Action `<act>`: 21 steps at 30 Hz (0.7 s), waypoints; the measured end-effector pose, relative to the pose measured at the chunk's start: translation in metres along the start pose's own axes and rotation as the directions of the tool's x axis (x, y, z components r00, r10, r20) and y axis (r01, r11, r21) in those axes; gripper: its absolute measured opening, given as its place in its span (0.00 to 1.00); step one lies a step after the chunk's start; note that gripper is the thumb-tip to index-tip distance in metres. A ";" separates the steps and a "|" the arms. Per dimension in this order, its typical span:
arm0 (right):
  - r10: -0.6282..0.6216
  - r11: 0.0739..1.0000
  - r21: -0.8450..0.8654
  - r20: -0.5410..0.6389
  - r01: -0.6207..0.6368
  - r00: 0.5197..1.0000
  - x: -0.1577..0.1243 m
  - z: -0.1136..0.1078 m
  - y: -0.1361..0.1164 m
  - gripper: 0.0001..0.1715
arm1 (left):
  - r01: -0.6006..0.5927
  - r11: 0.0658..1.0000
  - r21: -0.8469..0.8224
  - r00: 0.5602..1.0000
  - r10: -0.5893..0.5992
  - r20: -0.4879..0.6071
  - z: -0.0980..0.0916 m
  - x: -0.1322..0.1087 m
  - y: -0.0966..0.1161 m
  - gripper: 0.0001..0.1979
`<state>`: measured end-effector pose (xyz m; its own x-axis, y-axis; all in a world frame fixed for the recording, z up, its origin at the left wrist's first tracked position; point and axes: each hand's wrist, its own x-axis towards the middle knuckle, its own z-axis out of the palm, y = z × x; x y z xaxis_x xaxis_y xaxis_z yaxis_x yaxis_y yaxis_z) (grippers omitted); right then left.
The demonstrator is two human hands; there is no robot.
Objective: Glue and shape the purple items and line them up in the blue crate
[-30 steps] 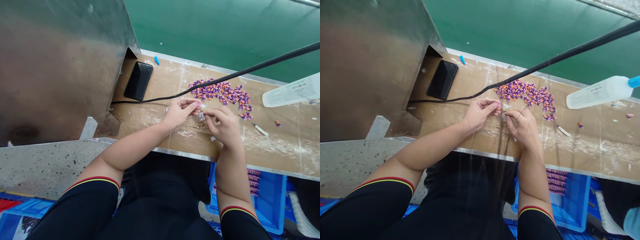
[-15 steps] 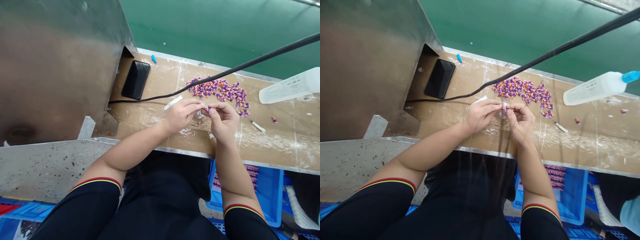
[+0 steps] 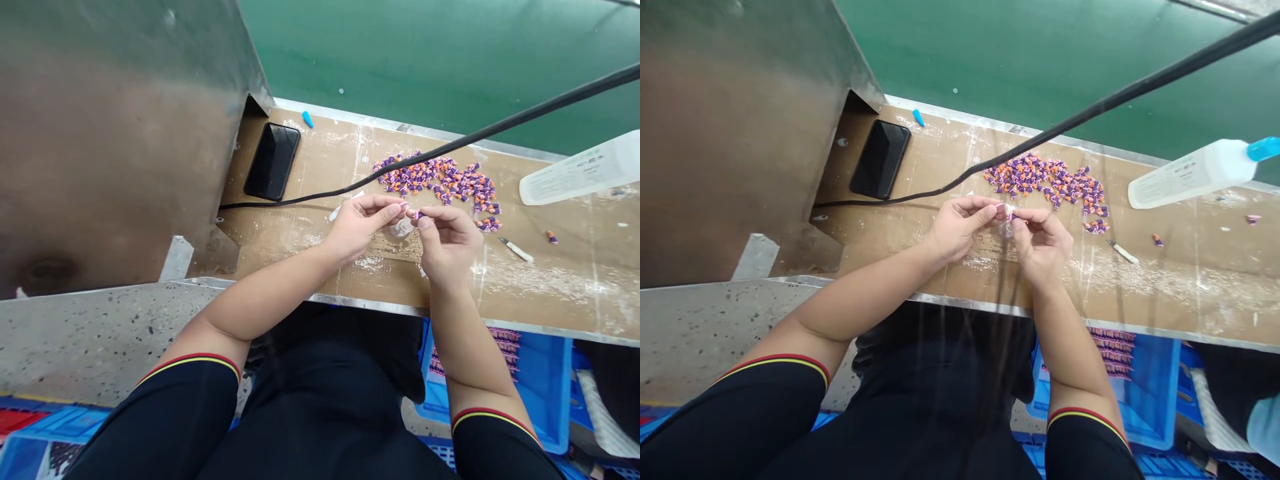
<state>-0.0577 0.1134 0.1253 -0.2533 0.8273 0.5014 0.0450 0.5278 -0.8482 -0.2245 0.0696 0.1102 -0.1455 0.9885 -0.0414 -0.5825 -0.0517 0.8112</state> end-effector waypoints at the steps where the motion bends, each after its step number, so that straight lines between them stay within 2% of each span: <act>1: -0.042 0.997 -0.058 -0.017 0.041 0.999 -0.001 0.003 -0.002 0.10 | 0.038 0.997 -0.074 0.999 -0.039 -0.012 0.000 0.000 -0.001 0.25; 3: -0.115 0.984 -0.143 -0.034 0.109 0.993 -0.003 0.008 -0.004 0.09 | 0.082 0.984 -0.158 0.996 -0.087 -0.025 0.000 0.001 -0.001 0.22; 7: -0.201 0.960 -0.209 -0.055 0.186 0.978 -0.005 0.013 -0.003 0.06 | 0.097 0.974 -0.204 0.994 -0.107 -0.036 0.001 -0.001 0.002 0.19; 13: -0.187 0.935 -0.311 -0.029 0.169 0.982 -0.003 0.014 -0.005 0.09 | 0.090 0.968 -0.234 0.994 -0.102 -0.037 0.010 -0.005 0.007 0.19; 21: -0.214 0.936 -0.291 -0.019 0.199 0.977 -0.004 0.012 -0.003 0.07 | 0.083 0.986 -0.145 0.994 -0.093 -0.062 0.008 -0.006 0.004 0.23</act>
<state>-0.0683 0.1059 0.1240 -0.2383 0.6988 0.6745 0.2732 0.7147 -0.6439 -0.2195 0.0649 0.1190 -0.1404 0.9782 -0.1529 -0.7021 0.0106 0.7120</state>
